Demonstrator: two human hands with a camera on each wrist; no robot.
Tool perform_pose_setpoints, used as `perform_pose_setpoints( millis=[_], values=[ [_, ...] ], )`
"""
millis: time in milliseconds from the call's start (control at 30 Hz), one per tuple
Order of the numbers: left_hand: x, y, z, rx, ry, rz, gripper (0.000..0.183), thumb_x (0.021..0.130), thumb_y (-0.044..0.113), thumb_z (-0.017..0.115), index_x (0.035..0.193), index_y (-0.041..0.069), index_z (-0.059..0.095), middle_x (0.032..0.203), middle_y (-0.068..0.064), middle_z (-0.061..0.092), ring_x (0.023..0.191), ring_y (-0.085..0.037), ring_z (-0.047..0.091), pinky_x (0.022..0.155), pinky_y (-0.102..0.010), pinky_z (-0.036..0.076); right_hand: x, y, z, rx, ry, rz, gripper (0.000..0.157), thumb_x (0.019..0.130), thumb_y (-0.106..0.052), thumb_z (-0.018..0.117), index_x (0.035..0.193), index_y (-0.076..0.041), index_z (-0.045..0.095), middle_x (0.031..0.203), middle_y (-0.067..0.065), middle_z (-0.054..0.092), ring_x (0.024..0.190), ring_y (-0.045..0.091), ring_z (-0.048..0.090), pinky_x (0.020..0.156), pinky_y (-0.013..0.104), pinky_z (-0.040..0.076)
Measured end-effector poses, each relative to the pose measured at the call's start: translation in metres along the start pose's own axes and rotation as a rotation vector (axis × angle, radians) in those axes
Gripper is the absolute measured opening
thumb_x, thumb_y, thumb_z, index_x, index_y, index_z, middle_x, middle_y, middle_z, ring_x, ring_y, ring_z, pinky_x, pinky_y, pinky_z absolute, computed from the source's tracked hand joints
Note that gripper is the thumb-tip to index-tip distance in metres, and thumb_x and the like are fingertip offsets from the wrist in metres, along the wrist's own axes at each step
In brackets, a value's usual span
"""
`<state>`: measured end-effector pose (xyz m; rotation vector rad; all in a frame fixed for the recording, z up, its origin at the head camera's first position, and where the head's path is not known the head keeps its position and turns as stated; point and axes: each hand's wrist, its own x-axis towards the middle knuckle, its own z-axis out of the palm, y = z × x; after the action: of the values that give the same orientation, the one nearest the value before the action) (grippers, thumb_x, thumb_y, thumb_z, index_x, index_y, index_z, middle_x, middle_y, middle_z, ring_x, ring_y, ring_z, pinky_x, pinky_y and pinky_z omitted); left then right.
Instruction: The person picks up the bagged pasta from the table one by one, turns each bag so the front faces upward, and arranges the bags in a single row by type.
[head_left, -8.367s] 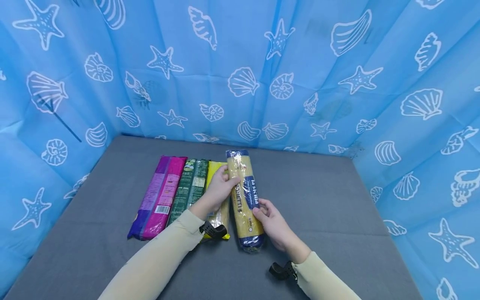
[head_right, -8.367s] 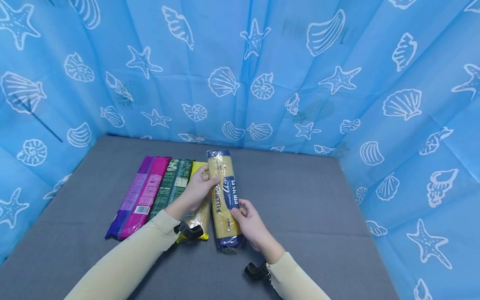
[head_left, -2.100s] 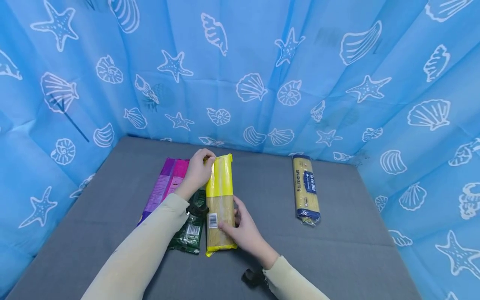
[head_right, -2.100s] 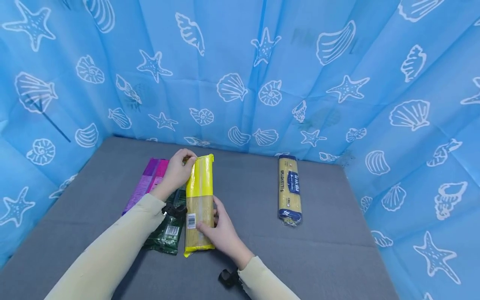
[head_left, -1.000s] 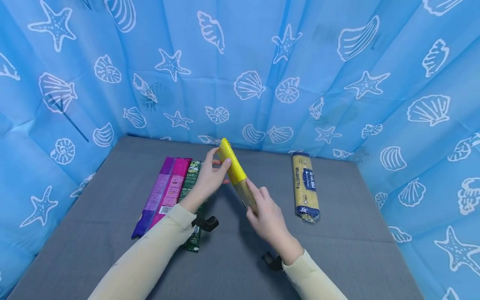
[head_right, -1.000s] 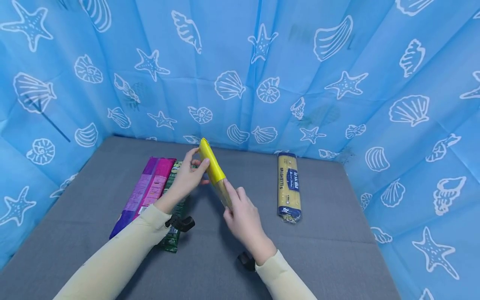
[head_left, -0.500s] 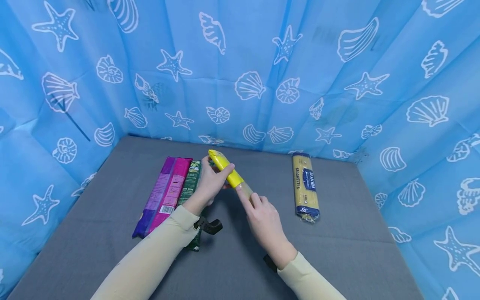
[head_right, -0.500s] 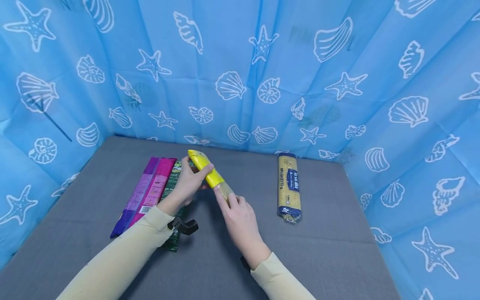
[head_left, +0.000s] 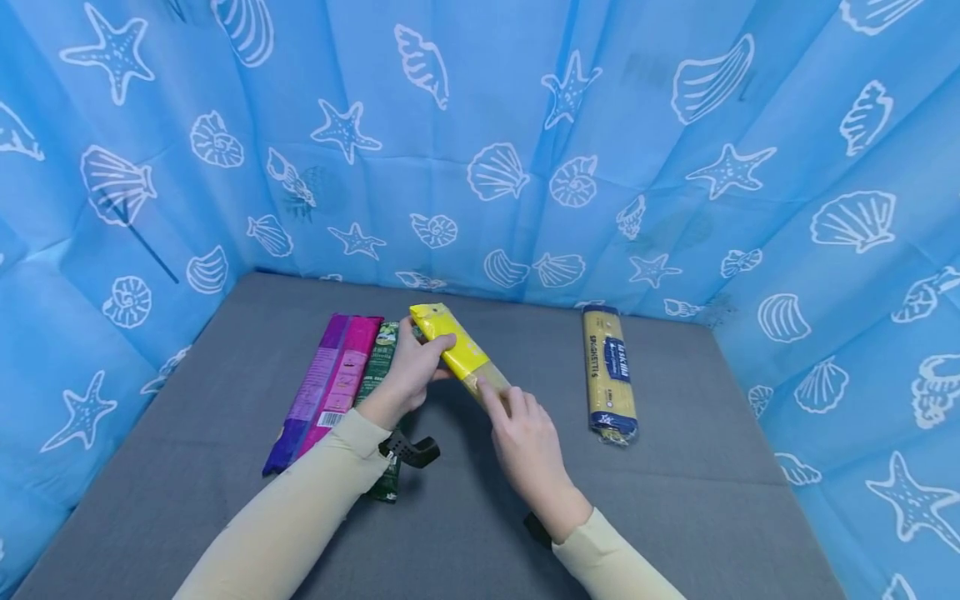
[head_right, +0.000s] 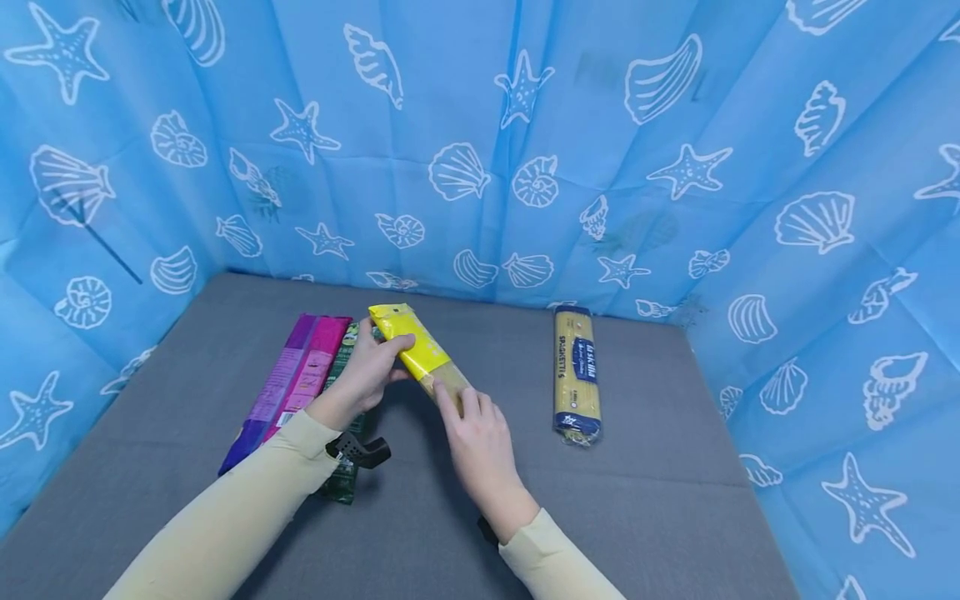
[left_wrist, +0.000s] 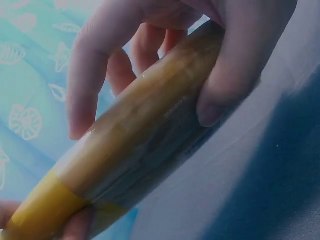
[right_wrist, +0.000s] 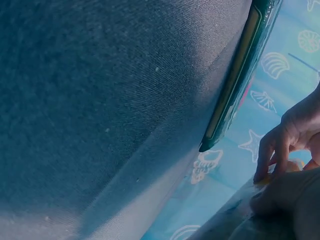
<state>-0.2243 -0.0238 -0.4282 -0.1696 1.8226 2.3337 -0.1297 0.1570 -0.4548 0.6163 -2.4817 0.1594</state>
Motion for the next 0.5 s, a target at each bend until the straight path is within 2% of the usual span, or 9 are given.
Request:
perform_pose_setpoints(
  millis=[100, 267, 400, 500],
  values=[
    [0.001, -0.001, -0.001, -0.036, 0.009, 0.022, 0.067, 0.094, 0.017, 0.063, 0.144, 0.020, 0.019, 0.128, -0.017, 0.045, 0.107, -0.031, 0.062, 0.074, -0.043, 0.057, -0.002, 0.001, 0.000, 0.035, 0.004, 0.005, 0.059, 0.081, -0.008, 0.072, 0.137, -0.014, 0.054, 0.108, 0.009, 0.057, 0.096, 0.028, 0.060, 0.075, 0.042, 0.054],
    [0.002, -0.001, -0.004, -0.076, -0.003, 0.093, 0.055, 0.095, 0.015, 0.062, 0.139, 0.019, 0.029, 0.124, -0.016, 0.051, 0.106, -0.030, 0.062, 0.075, -0.045, 0.057, -0.006, 0.007, -0.003, 0.232, -0.016, 0.072, 0.051, 0.085, -0.021, 0.069, 0.134, -0.013, 0.056, 0.120, 0.007, 0.054, 0.108, 0.026, 0.054, 0.088, 0.046, 0.049],
    [0.003, 0.002, -0.007, -0.071, -0.015, 0.118, 0.051, 0.096, 0.012, 0.059, 0.139, 0.016, 0.031, 0.123, -0.017, 0.052, 0.107, -0.031, 0.062, 0.076, -0.045, 0.057, -0.010, 0.011, -0.003, 0.347, -0.048, 0.140, 0.048, 0.090, -0.033, 0.066, 0.133, -0.015, 0.057, 0.122, 0.005, 0.052, 0.110, 0.022, 0.051, 0.087, 0.044, 0.048],
    [0.003, 0.003, -0.007, -0.065, -0.008, 0.121, 0.049, 0.097, 0.012, 0.059, 0.138, 0.015, 0.033, 0.122, -0.017, 0.054, 0.107, -0.030, 0.062, 0.077, -0.043, 0.057, -0.012, 0.014, -0.004, 0.403, -0.062, 0.174, 0.046, 0.093, -0.036, 0.063, 0.133, -0.015, 0.057, 0.121, 0.003, 0.051, 0.108, 0.020, 0.051, 0.084, 0.042, 0.050]
  ],
)
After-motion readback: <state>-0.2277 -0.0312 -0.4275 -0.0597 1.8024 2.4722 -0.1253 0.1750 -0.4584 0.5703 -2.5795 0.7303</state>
